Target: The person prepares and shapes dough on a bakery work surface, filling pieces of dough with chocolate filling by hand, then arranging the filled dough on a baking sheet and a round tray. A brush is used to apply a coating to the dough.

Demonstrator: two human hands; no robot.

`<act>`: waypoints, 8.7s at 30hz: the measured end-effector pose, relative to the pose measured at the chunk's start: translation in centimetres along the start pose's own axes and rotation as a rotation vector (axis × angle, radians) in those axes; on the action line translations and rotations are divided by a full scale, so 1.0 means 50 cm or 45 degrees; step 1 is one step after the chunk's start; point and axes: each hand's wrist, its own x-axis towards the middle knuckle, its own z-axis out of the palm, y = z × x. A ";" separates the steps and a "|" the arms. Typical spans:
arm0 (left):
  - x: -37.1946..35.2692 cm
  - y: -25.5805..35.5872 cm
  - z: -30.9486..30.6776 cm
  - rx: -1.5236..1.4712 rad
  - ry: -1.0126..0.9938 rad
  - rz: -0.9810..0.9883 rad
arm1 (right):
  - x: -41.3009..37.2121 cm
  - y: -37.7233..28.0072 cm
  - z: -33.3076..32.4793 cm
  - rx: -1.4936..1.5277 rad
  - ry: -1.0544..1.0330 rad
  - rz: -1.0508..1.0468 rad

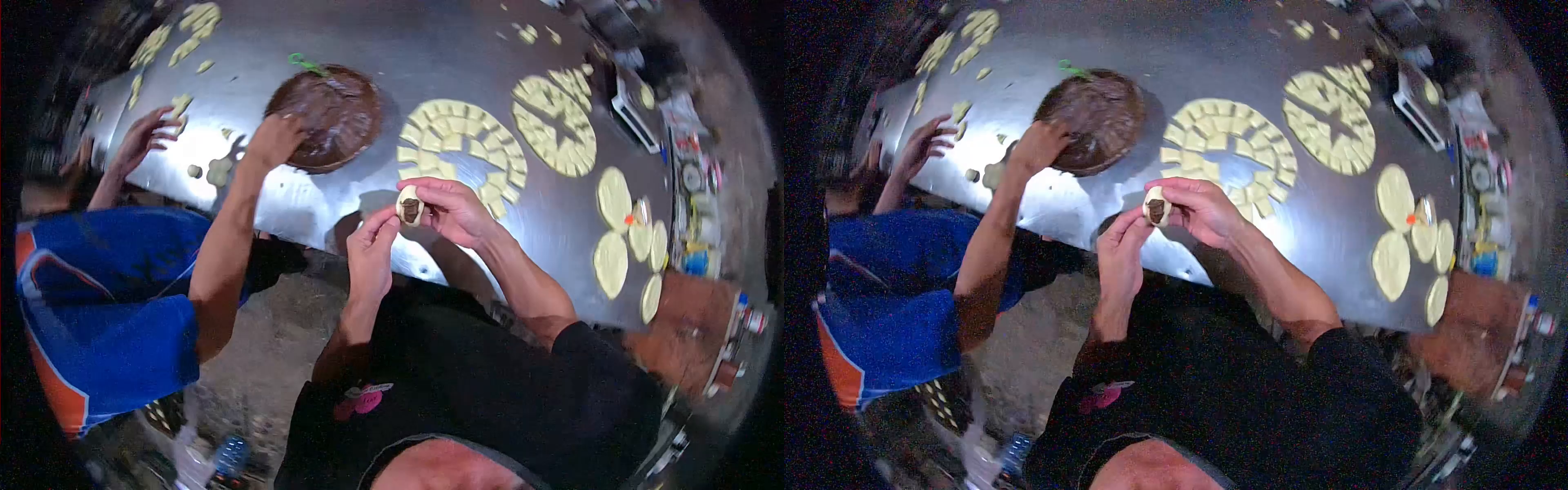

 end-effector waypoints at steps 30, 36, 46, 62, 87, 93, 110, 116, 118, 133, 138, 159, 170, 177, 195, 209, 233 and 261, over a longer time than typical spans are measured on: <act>-0.063 -0.134 0.182 -0.305 -0.487 -0.508 | -0.299 -0.010 -0.142 -1.487 0.463 -0.763; -0.042 -0.133 0.154 -0.176 -0.299 -0.277 | -0.242 0.046 -0.093 -1.483 0.674 -1.071; 0.063 -0.075 0.112 0.051 -0.659 -0.523 | -0.194 -0.018 -0.063 -1.528 0.611 -0.906; -0.064 -0.167 0.252 -0.056 -0.606 -0.391 | -0.376 -0.024 -0.152 -1.893 0.736 -1.145; 0.018 -0.162 0.244 0.184 -0.489 -0.669 | -0.302 0.020 -0.202 -1.935 0.849 -1.204; -0.011 -0.245 0.291 0.243 -0.511 -0.781 | -0.357 0.062 -0.278 -1.939 0.965 -1.139; -0.108 -0.399 0.204 1.032 -0.603 -0.173 | -0.403 0.183 -0.416 -1.964 1.121 -0.896; -0.113 -0.365 0.314 1.114 -0.702 0.071 | -0.456 0.107 -0.399 0.100 0.621 -0.296; -0.101 -0.342 0.322 1.255 -0.767 0.327 | -0.453 0.087 -0.373 0.147 0.584 -0.314; 0.019 -0.360 0.219 1.477 -0.511 0.596 | -0.398 0.157 -0.393 -1.427 1.121 -0.758; 0.073 -0.311 0.243 1.956 -0.575 1.066 | -0.400 0.150 -0.530 -2.060 1.215 -0.972; -0.058 -0.325 0.065 1.589 -0.110 0.242 | -0.332 0.106 -0.524 -1.736 1.325 -1.075; -0.046 -0.174 0.010 1.691 -0.251 -0.099 | -0.380 0.101 -0.443 -1.445 1.289 -0.668; -0.018 -0.145 0.014 0.810 -0.135 -0.267 | -0.346 0.085 -0.496 -1.923 1.226 -0.780; -0.005 -0.191 0.231 0.318 -0.425 -0.134 | -0.310 0.019 -0.272 -0.419 0.474 -0.335; 0.017 -0.135 0.089 1.208 0.072 0.500 | 0.051 0.045 -0.118 0.020 0.372 -0.386; 0.171 -0.044 -0.102 -0.435 0.438 -0.097 | 0.412 -0.102 0.022 -2.394 -0.736 -0.386; -0.063 -0.138 0.183 0.228 -0.280 0.169 | -0.261 -0.031 -0.149 -1.744 0.254 -0.825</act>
